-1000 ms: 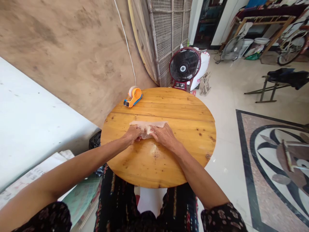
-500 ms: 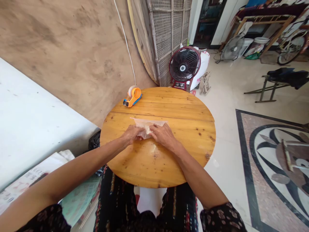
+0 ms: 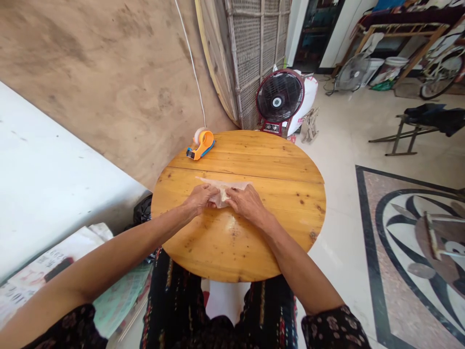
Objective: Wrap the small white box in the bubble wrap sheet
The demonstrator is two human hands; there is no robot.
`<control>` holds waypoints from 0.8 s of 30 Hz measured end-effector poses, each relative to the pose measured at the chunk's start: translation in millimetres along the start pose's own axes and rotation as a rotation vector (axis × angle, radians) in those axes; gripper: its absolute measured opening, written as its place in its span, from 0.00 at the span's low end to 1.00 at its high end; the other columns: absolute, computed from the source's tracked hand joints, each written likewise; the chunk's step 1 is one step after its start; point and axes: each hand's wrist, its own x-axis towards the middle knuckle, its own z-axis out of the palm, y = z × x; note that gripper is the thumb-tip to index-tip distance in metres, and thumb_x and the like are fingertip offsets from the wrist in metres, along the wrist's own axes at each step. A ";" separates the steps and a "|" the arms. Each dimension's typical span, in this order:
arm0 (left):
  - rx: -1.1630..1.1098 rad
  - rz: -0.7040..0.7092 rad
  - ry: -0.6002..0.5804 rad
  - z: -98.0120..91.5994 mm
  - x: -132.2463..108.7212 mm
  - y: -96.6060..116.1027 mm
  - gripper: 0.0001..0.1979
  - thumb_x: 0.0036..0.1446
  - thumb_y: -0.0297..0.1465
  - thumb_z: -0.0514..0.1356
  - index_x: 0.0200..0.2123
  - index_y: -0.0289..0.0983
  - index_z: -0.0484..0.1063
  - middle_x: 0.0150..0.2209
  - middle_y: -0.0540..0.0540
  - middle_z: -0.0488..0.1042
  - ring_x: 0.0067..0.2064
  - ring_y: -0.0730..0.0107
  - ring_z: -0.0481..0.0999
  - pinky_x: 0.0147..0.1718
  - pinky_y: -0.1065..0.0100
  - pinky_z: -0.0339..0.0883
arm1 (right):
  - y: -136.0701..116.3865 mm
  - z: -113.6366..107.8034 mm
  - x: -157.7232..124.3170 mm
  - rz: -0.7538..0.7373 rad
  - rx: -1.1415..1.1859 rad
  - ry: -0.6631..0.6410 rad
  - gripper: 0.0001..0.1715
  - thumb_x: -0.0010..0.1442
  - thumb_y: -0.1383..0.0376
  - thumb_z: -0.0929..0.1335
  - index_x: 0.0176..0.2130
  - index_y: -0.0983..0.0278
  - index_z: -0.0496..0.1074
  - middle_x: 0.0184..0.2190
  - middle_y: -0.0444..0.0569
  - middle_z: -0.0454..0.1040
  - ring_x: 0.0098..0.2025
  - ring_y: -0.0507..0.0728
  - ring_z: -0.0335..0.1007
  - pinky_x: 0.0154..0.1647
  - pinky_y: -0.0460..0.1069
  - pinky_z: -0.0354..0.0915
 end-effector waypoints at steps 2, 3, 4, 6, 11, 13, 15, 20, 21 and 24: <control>-0.006 0.014 -0.001 1.2 -0.1 1.8 0.08 0.42 0.29 0.63 0.26 0.35 0.67 0.21 0.52 0.71 0.20 0.74 0.69 0.16 0.73 0.62 | 0.7 1.3 0.4 0.001 0.007 0.009 0.13 0.64 0.58 0.65 0.43 0.62 0.72 0.39 0.53 0.78 0.43 0.61 0.72 0.44 0.52 0.56; -0.008 0.022 -0.003 2.3 -0.3 2.8 0.08 0.42 0.29 0.63 0.26 0.35 0.67 0.21 0.52 0.70 0.20 0.74 0.69 0.16 0.73 0.62 | 1.1 2.0 0.7 0.001 0.012 0.012 0.13 0.64 0.58 0.65 0.43 0.62 0.73 0.39 0.53 0.78 0.43 0.61 0.72 0.44 0.52 0.57; -0.009 0.031 -0.004 3.8 -0.7 3.7 0.07 0.41 0.29 0.63 0.25 0.35 0.66 0.20 0.52 0.70 0.20 0.75 0.68 0.16 0.73 0.63 | 1.6 2.7 1.0 0.000 0.018 0.014 0.12 0.64 0.58 0.65 0.42 0.62 0.73 0.39 0.53 0.78 0.44 0.61 0.72 0.44 0.52 0.57; -0.004 0.051 -0.011 7.5 -1.6 5.4 0.07 0.41 0.29 0.63 0.23 0.35 0.66 0.20 0.53 0.69 0.20 0.75 0.68 0.16 0.73 0.63 | 2.5 3.9 1.7 -0.002 0.030 0.019 0.12 0.63 0.58 0.66 0.42 0.62 0.73 0.40 0.53 0.78 0.45 0.61 0.72 0.46 0.52 0.57; 0.016 0.096 -0.038 14.9 -5.6 9.6 0.06 0.40 0.29 0.63 0.23 0.34 0.68 0.20 0.52 0.70 0.21 0.74 0.69 0.17 0.73 0.63 | 3.4 5.4 3.2 -0.015 0.089 0.039 0.14 0.63 0.60 0.66 0.47 0.63 0.72 0.45 0.55 0.77 0.49 0.61 0.70 0.49 0.52 0.56; 0.035 0.102 -0.065 14.7 -7.8 12.2 0.06 0.40 0.29 0.62 0.22 0.33 0.69 0.19 0.51 0.70 0.21 0.75 0.69 0.18 0.73 0.64 | 2.6 5.1 3.3 0.007 0.098 0.041 0.15 0.63 0.60 0.66 0.47 0.64 0.72 0.45 0.56 0.77 0.48 0.61 0.70 0.49 0.52 0.57; 0.052 0.097 -0.110 12.9 -10.0 15.5 0.06 0.41 0.29 0.62 0.22 0.33 0.70 0.19 0.50 0.70 0.21 0.74 0.69 0.20 0.72 0.66 | 1.1 3.7 2.8 0.042 0.083 0.030 0.15 0.63 0.60 0.65 0.46 0.65 0.72 0.43 0.57 0.77 0.46 0.61 0.71 0.47 0.52 0.57; 0.050 0.049 -0.141 8.5 -13.4 21.8 0.05 0.39 0.26 0.62 0.25 0.31 0.72 0.20 0.49 0.72 0.22 0.74 0.70 0.23 0.70 0.69 | -0.4 -3.2 -0.5 0.087 0.026 -0.017 0.17 0.63 0.60 0.63 0.48 0.65 0.72 0.36 0.56 0.78 0.38 0.60 0.72 0.40 0.50 0.58; 0.058 0.053 -0.144 8.4 -13.7 22.1 0.06 0.39 0.25 0.62 0.26 0.31 0.72 0.20 0.49 0.72 0.22 0.74 0.70 0.23 0.70 0.69 | 0.2 -4.4 -1.2 0.085 0.023 -0.024 0.17 0.63 0.60 0.63 0.48 0.65 0.73 0.35 0.56 0.78 0.38 0.60 0.72 0.39 0.50 0.58; 0.117 0.096 -0.149 9.2 -13.7 20.9 0.06 0.41 0.24 0.61 0.28 0.31 0.73 0.20 0.50 0.72 0.22 0.74 0.70 0.23 0.70 0.70 | 2.8 -6.8 -2.3 0.070 0.039 -0.030 0.18 0.62 0.61 0.64 0.49 0.64 0.72 0.35 0.55 0.78 0.37 0.59 0.72 0.38 0.49 0.57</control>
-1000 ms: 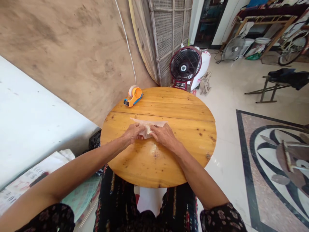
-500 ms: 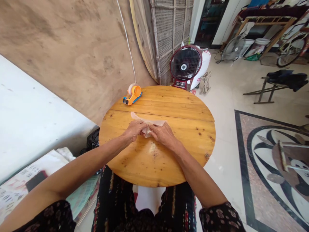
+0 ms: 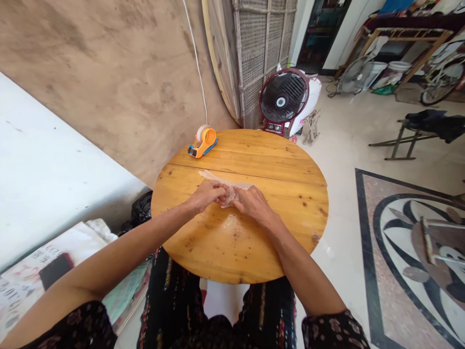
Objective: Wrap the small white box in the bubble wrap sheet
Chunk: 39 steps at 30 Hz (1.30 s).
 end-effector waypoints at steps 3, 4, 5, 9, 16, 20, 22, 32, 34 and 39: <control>0.090 0.045 -0.001 1.7 1.6 -3.7 0.06 0.43 0.24 0.59 0.29 0.32 0.73 0.18 0.53 0.70 0.20 0.75 0.69 0.23 0.71 0.69 | 1.8 -1.3 0.2 0.004 0.031 -0.006 0.20 0.62 0.60 0.64 0.52 0.64 0.71 0.36 0.54 0.78 0.37 0.59 0.72 0.38 0.49 0.58; 0.114 0.064 -0.005 2.1 2.6 -5.3 0.06 0.44 0.25 0.59 0.29 0.32 0.73 0.18 0.53 0.70 0.20 0.76 0.68 0.22 0.72 0.69 | 2.1 -1.5 0.4 0.013 0.038 -0.008 0.21 0.62 0.59 0.64 0.53 0.64 0.70 0.36 0.54 0.79 0.37 0.59 0.72 0.38 0.49 0.58; 0.135 0.084 -0.015 2.2 3.6 -7.0 0.06 0.45 0.25 0.59 0.29 0.33 0.74 0.18 0.53 0.70 0.20 0.76 0.68 0.22 0.72 0.68 | 2.3 -1.7 0.7 0.021 0.043 -0.015 0.23 0.62 0.59 0.64 0.54 0.64 0.69 0.36 0.54 0.79 0.37 0.59 0.72 0.38 0.49 0.58; 0.213 0.142 -0.047 0.8 6.7 -12.3 0.08 0.45 0.27 0.58 0.30 0.33 0.75 0.20 0.53 0.71 0.21 0.75 0.69 0.23 0.73 0.67 | 2.7 -1.6 1.5 0.022 0.053 -0.034 0.24 0.62 0.58 0.64 0.56 0.64 0.68 0.37 0.55 0.79 0.38 0.59 0.73 0.39 0.49 0.59; 0.386 0.325 -0.126 -2.6 3.5 -12.4 0.10 0.46 0.27 0.57 0.31 0.36 0.78 0.24 0.51 0.73 0.25 0.73 0.69 0.24 0.74 0.61 | 3.8 -1.9 1.3 0.019 0.097 -0.006 0.23 0.61 0.59 0.65 0.54 0.64 0.70 0.38 0.54 0.79 0.38 0.59 0.73 0.40 0.49 0.60; 0.621 0.533 -0.050 -3.8 4.8 -16.2 0.08 0.50 0.27 0.59 0.30 0.38 0.79 0.26 0.49 0.71 0.28 0.72 0.68 0.28 0.72 0.60 | 3.7 -5.8 1.3 0.030 0.128 -0.033 0.23 0.61 0.59 0.65 0.55 0.63 0.69 0.40 0.53 0.79 0.39 0.59 0.73 0.40 0.49 0.60; 0.698 0.601 -0.011 -4.2 6.7 -21.7 0.08 0.53 0.28 0.59 0.32 0.39 0.79 0.28 0.48 0.71 0.29 0.71 0.69 0.31 0.71 0.62 | 4.0 -6.4 1.3 0.031 0.130 -0.048 0.23 0.61 0.60 0.66 0.54 0.63 0.69 0.39 0.53 0.79 0.39 0.59 0.73 0.41 0.49 0.60; 0.775 1.091 0.141 -2.0 10.6 -58.5 0.11 0.62 0.27 0.53 0.41 0.34 0.75 0.34 0.43 0.67 0.36 0.69 0.67 0.36 0.68 0.65 | 9.2 1.0 -2.0 0.053 0.147 -0.039 0.27 0.61 0.60 0.66 0.59 0.63 0.66 0.46 0.54 0.77 0.48 0.62 0.72 0.50 0.53 0.62; 0.773 1.133 0.140 -2.0 10.1 -60.6 0.11 0.62 0.27 0.54 0.43 0.34 0.74 0.36 0.42 0.68 0.37 0.68 0.67 0.36 0.67 0.66 | 10.3 -0.6 -2.4 0.061 0.171 -0.048 0.28 0.61 0.59 0.66 0.59 0.62 0.65 0.48 0.54 0.77 0.50 0.62 0.71 0.51 0.53 0.63; 0.799 1.194 0.149 -2.9 12.4 -62.8 0.12 0.60 0.25 0.55 0.47 0.34 0.72 0.42 0.39 0.72 0.44 0.62 0.69 0.43 0.60 0.66 | 11.1 -1.9 -1.6 0.085 0.218 -0.037 0.30 0.59 0.59 0.67 0.60 0.60 0.65 0.52 0.52 0.75 0.53 0.61 0.71 0.54 0.54 0.63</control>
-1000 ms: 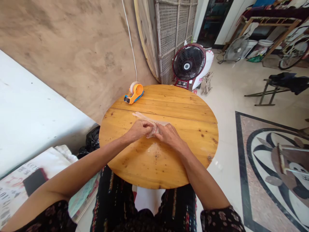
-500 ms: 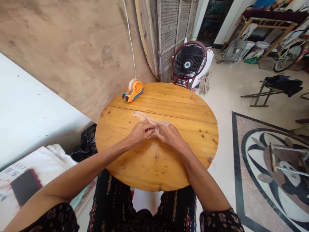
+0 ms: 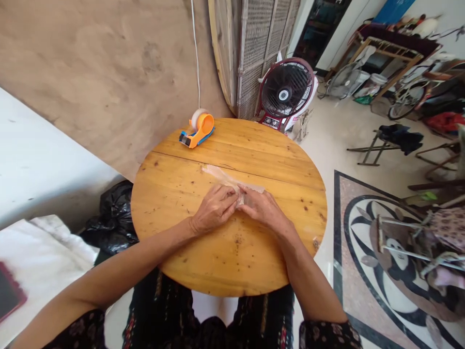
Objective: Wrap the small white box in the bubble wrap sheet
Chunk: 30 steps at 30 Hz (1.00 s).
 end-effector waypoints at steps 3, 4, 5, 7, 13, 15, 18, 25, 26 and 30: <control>-0.007 0.028 -0.010 1.1 -0.3 -3.0 0.12 0.61 0.25 0.54 0.47 0.35 0.72 0.43 0.40 0.74 0.45 0.62 0.70 0.46 0.59 0.66 | -2.0 0.3 2.5 0.024 -0.010 -0.020 0.31 0.59 0.60 0.67 0.61 0.57 0.64 0.53 0.51 0.74 0.54 0.61 0.71 0.55 0.55 0.63; -0.013 0.036 -0.012 1.3 -0.3 -3.9 0.12 0.61 0.25 0.54 0.47 0.35 0.72 0.44 0.40 0.74 0.45 0.63 0.70 0.47 0.59 0.66 | -3.1 -0.2 3.6 0.033 -0.018 -0.031 0.32 0.59 0.60 0.68 0.61 0.57 0.63 0.52 0.51 0.75 0.53 0.61 0.71 0.54 0.56 0.64; -0.019 0.044 -0.011 1.2 -0.3 -4.7 0.12 0.61 0.25 0.54 0.47 0.35 0.72 0.44 0.40 0.74 0.45 0.63 0.70 0.47 0.59 0.66 | -4.3 -1.3 4.8 0.038 -0.024 -0.044 0.33 0.59 0.60 0.68 0.62 0.57 0.62 0.52 0.51 0.75 0.51 0.61 0.72 0.53 0.56 0.64; -0.021 0.060 -0.011 0.8 -0.1 -5.7 0.12 0.61 0.25 0.54 0.46 0.36 0.73 0.44 0.41 0.74 0.45 0.63 0.70 0.47 0.60 0.66 | -6.9 -5.7 6.1 0.037 -0.033 -0.074 0.34 0.59 0.61 0.68 0.63 0.58 0.61 0.52 0.52 0.75 0.50 0.61 0.73 0.52 0.55 0.65; 0.047 0.081 -0.025 0.6 -0.1 -6.1 0.11 0.61 0.26 0.54 0.44 0.34 0.73 0.42 0.39 0.74 0.44 0.61 0.69 0.45 0.61 0.66 | -9.8 -26.1 -13.2 0.021 0.020 -0.035 0.25 0.61 0.61 0.67 0.57 0.62 0.68 0.50 0.53 0.75 0.50 0.60 0.71 0.51 0.53 0.65; 0.057 0.078 -0.034 1.5 -0.5 -6.3 0.11 0.62 0.27 0.53 0.44 0.33 0.73 0.41 0.38 0.73 0.43 0.61 0.70 0.44 0.61 0.66 | -8.0 -26.7 -25.4 0.049 0.062 0.057 0.17 0.62 0.62 0.66 0.50 0.62 0.72 0.46 0.52 0.76 0.48 0.58 0.72 0.49 0.52 0.66; 0.055 0.075 -0.042 2.9 -0.7 -6.6 0.12 0.63 0.28 0.51 0.43 0.34 0.73 0.39 0.38 0.73 0.42 0.61 0.70 0.43 0.60 0.65 | -3.6 -17.3 -39.0 0.099 0.073 0.238 0.12 0.61 0.64 0.66 0.44 0.63 0.73 0.46 0.53 0.74 0.50 0.58 0.70 0.53 0.54 0.64; 0.118 0.097 0.004 4.1 -1.6 -6.6 0.11 0.62 0.28 0.52 0.42 0.36 0.73 0.42 0.39 0.72 0.42 0.62 0.69 0.45 0.59 0.65 | 2.7 8.6 -31.2 0.274 -0.056 0.379 0.20 0.56 0.59 0.69 0.46 0.65 0.69 0.50 0.59 0.70 0.53 0.63 0.66 0.55 0.58 0.62; 0.126 0.097 0.014 4.1 -1.7 -6.6 0.11 0.62 0.28 0.52 0.42 0.36 0.73 0.42 0.39 0.72 0.42 0.62 0.69 0.44 0.59 0.64 | 2.6 9.8 -28.7 0.317 -0.062 0.376 0.24 0.55 0.58 0.69 0.49 0.66 0.67 0.50 0.60 0.70 0.52 0.64 0.67 0.54 0.58 0.63; 0.105 0.099 -0.028 3.1 -1.1 -7.0 0.11 0.63 0.28 0.52 0.42 0.36 0.73 0.41 0.40 0.71 0.42 0.62 0.68 0.45 0.59 0.64 | -0.2 11.2 -23.8 0.476 -0.035 0.312 0.30 0.54 0.55 0.69 0.52 0.66 0.64 0.46 0.57 0.73 0.43 0.61 0.71 0.45 0.56 0.66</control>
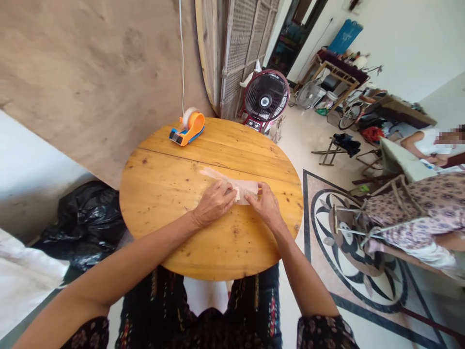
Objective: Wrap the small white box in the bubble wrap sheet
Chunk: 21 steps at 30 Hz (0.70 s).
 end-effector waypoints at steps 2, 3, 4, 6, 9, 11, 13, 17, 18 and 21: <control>-0.018 -0.001 -0.009 -0.5 0.5 -0.4 0.11 0.62 0.27 0.52 0.42 0.36 0.73 0.41 0.39 0.71 0.41 0.62 0.68 0.45 0.59 0.63 | -1.2 -0.2 -0.8 0.051 -0.011 -0.042 0.26 0.55 0.53 0.68 0.49 0.65 0.65 0.40 0.52 0.75 0.38 0.60 0.72 0.40 0.54 0.66; -0.021 -0.003 -0.003 -0.7 0.7 -0.5 0.10 0.62 0.28 0.52 0.42 0.35 0.73 0.41 0.39 0.71 0.41 0.62 0.67 0.45 0.59 0.63 | -1.3 -0.2 -1.2 0.070 -0.009 -0.050 0.25 0.55 0.53 0.68 0.48 0.64 0.65 0.37 0.50 0.76 0.36 0.59 0.72 0.39 0.53 0.65; -0.018 -0.003 0.005 -1.0 1.0 -0.6 0.10 0.62 0.28 0.52 0.41 0.35 0.73 0.41 0.39 0.70 0.41 0.61 0.67 0.45 0.60 0.63 | -1.0 0.0 -1.3 0.083 0.001 -0.051 0.24 0.55 0.54 0.68 0.48 0.64 0.65 0.35 0.49 0.76 0.34 0.58 0.72 0.37 0.52 0.65; 0.002 0.004 0.015 -1.9 1.6 -0.5 0.10 0.62 0.27 0.52 0.41 0.35 0.73 0.40 0.39 0.70 0.42 0.61 0.66 0.44 0.61 0.64 | 0.7 1.1 -0.4 0.093 0.038 -0.041 0.23 0.55 0.56 0.68 0.48 0.63 0.65 0.35 0.48 0.76 0.33 0.57 0.73 0.37 0.51 0.65; 0.043 0.018 0.027 -3.9 2.8 0.2 0.10 0.62 0.28 0.53 0.40 0.35 0.74 0.39 0.40 0.70 0.41 0.61 0.65 0.43 0.62 0.64 | 5.4 4.1 4.3 0.085 0.093 -0.032 0.19 0.54 0.58 0.68 0.45 0.63 0.67 0.35 0.48 0.77 0.34 0.56 0.73 0.37 0.50 0.65; 0.064 0.026 0.027 -5.5 3.8 0.6 0.10 0.61 0.28 0.53 0.39 0.35 0.74 0.39 0.40 0.70 0.40 0.61 0.65 0.43 0.63 0.64 | 9.0 6.4 8.6 0.092 0.111 -0.025 0.21 0.53 0.57 0.69 0.46 0.64 0.67 0.33 0.48 0.76 0.32 0.56 0.72 0.35 0.49 0.64; 0.079 0.029 0.015 -7.0 4.9 0.8 0.10 0.61 0.27 0.53 0.38 0.34 0.74 0.39 0.40 0.70 0.40 0.62 0.65 0.42 0.63 0.64 | 12.5 8.5 12.8 0.117 0.155 -0.025 0.28 0.51 0.56 0.70 0.49 0.65 0.65 0.29 0.45 0.75 0.30 0.55 0.70 0.33 0.49 0.63; 0.087 0.031 -0.006 -9.2 6.3 0.7 0.10 0.62 0.27 0.52 0.37 0.35 0.73 0.39 0.41 0.72 0.39 0.62 0.67 0.42 0.61 0.63 | 18.3 11.7 17.3 0.130 0.405 -0.109 0.19 0.49 0.56 0.68 0.39 0.65 0.70 0.24 0.43 0.72 0.26 0.53 0.66 0.28 0.46 0.61; 0.089 0.032 -0.011 -9.6 6.4 0.7 0.10 0.62 0.27 0.52 0.37 0.35 0.73 0.39 0.42 0.72 0.39 0.62 0.67 0.42 0.61 0.62 | 19.3 12.2 17.5 0.122 0.453 -0.130 0.15 0.50 0.57 0.67 0.34 0.65 0.70 0.24 0.43 0.71 0.26 0.52 0.66 0.28 0.46 0.61; 0.097 0.030 -0.031 -10.4 6.4 1.2 0.10 0.62 0.27 0.51 0.37 0.35 0.73 0.39 0.41 0.72 0.39 0.62 0.68 0.42 0.60 0.62 | 20.9 13.3 17.1 0.108 0.497 -0.147 0.12 0.50 0.57 0.65 0.26 0.64 0.68 0.22 0.43 0.70 0.25 0.51 0.64 0.27 0.45 0.60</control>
